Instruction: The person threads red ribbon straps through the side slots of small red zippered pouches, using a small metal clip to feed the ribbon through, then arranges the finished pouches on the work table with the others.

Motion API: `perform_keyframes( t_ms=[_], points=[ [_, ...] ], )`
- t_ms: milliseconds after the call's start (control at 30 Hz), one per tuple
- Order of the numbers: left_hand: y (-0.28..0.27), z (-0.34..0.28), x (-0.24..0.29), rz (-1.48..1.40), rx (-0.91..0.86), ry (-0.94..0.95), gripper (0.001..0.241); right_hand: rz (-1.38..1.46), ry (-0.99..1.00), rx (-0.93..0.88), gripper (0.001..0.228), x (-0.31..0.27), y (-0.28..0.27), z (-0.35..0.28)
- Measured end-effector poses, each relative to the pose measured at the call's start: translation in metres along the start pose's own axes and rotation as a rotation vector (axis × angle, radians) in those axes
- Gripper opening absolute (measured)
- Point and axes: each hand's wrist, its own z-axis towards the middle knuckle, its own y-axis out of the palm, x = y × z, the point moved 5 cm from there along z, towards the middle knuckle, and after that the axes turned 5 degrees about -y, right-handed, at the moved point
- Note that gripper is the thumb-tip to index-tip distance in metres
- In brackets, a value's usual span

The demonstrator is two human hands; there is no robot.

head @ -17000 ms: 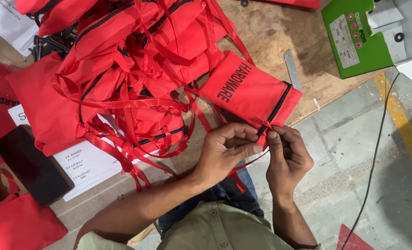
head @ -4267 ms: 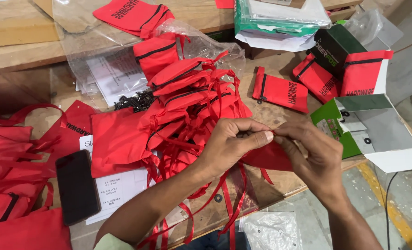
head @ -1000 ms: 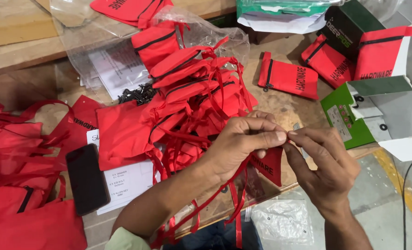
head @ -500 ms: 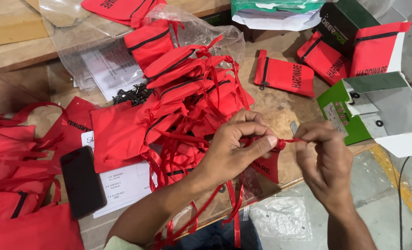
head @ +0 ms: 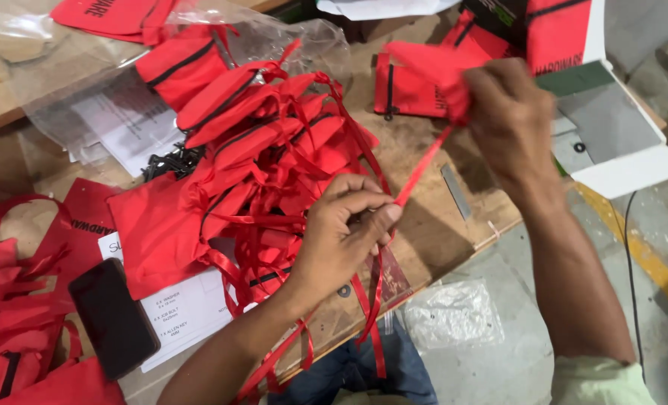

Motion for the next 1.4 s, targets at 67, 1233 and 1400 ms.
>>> perform_keyframes(
  t_ms=[67,1233,1400],
  points=[
    [-0.004,-0.001,-0.025,-0.049,-0.021,-0.141,0.019,0.016,-0.015,-0.131,0.039,0.003,0.03,-0.008],
    [0.061,-0.136,-0.036,0.029,-0.088,-0.305,0.023,1.024,0.959,0.123,0.014,-0.145,-0.023,-0.204],
    [0.059,-0.152,-0.058,-0.052,-0.065,-0.388,0.027,1.384,1.104,0.189,0.015,-0.152,-0.015,-0.232]
  ],
)
